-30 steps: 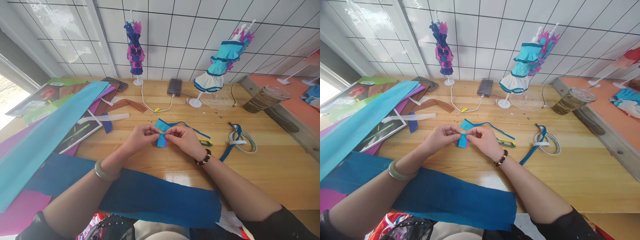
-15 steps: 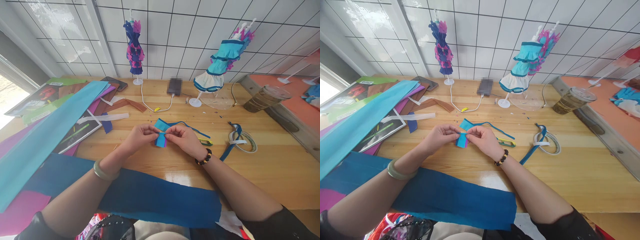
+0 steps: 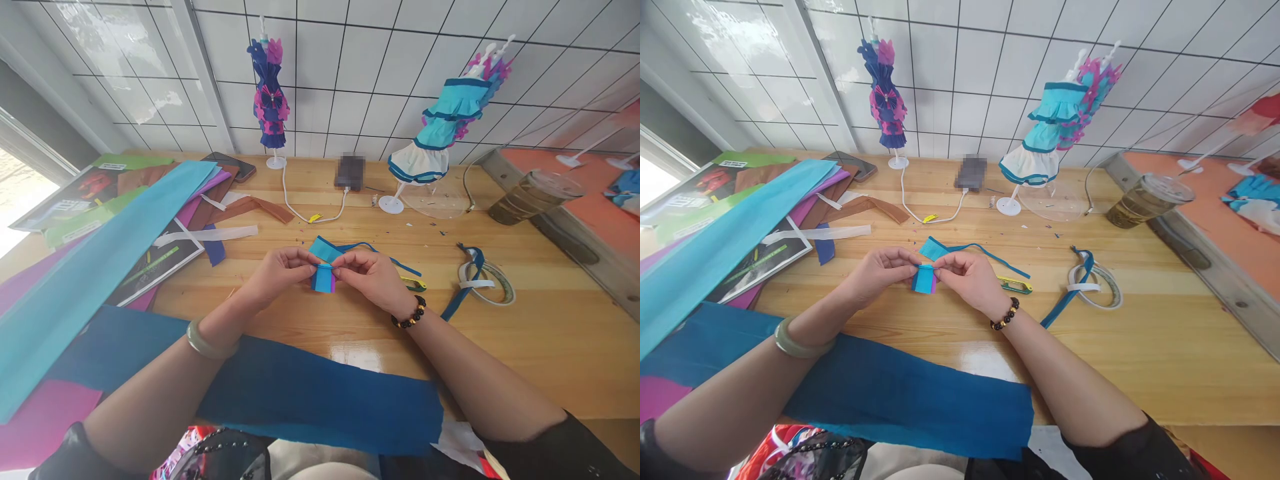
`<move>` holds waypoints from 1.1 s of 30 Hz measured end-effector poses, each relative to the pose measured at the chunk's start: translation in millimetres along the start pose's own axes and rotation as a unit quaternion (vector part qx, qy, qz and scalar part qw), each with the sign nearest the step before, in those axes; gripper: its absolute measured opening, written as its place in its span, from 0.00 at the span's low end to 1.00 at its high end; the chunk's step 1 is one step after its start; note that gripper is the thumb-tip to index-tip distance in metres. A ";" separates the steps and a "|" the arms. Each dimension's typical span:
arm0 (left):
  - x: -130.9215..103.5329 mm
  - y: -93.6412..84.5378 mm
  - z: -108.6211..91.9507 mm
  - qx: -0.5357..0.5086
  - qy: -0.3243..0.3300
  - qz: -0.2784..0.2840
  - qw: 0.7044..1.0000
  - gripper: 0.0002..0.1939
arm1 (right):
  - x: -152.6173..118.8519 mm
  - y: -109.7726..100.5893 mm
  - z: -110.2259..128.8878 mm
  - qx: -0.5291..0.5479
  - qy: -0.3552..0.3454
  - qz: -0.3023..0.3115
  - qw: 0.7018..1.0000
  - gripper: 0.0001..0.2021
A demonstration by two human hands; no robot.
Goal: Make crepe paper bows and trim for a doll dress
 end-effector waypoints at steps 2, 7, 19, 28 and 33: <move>-0.1 -0.1 0.3 -0.008 -0.005 0.004 1.000 0.12 | -0.4 -0.2 -0.9 -0.004 0.004 0.007 1.000 0.07; -0.5 -1.8 0.2 -0.026 -0.011 0.005 1.000 0.11 | -1.5 -0.9 -0.8 0.008 0.010 0.031 0.999 0.08; -0.2 -2.0 1.6 -0.017 -0.020 0.000 1.000 0.12 | -3.8 0.5 7.9 0.019 -0.031 0.047 0.998 0.10; 1.2 -1.2 2.8 -0.012 -0.003 0.002 1.000 0.15 | -2.1 2.2 -1.1 0.023 0.010 0.024 0.999 0.11; 0.6 0.9 -0.8 0.019 0.020 0.017 0.999 0.12 | -1.6 3.1 -1.4 -0.005 0.008 0.014 1.000 0.12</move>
Point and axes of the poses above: each hand's wrist, its own x-axis towards the middle knuckle, its own y-axis out of the palm, z = x × y, the point moved 7 cm from there along x, towards the middle knuckle, and after that the axes turned 2 degrees about y, right-handed, at the moved point
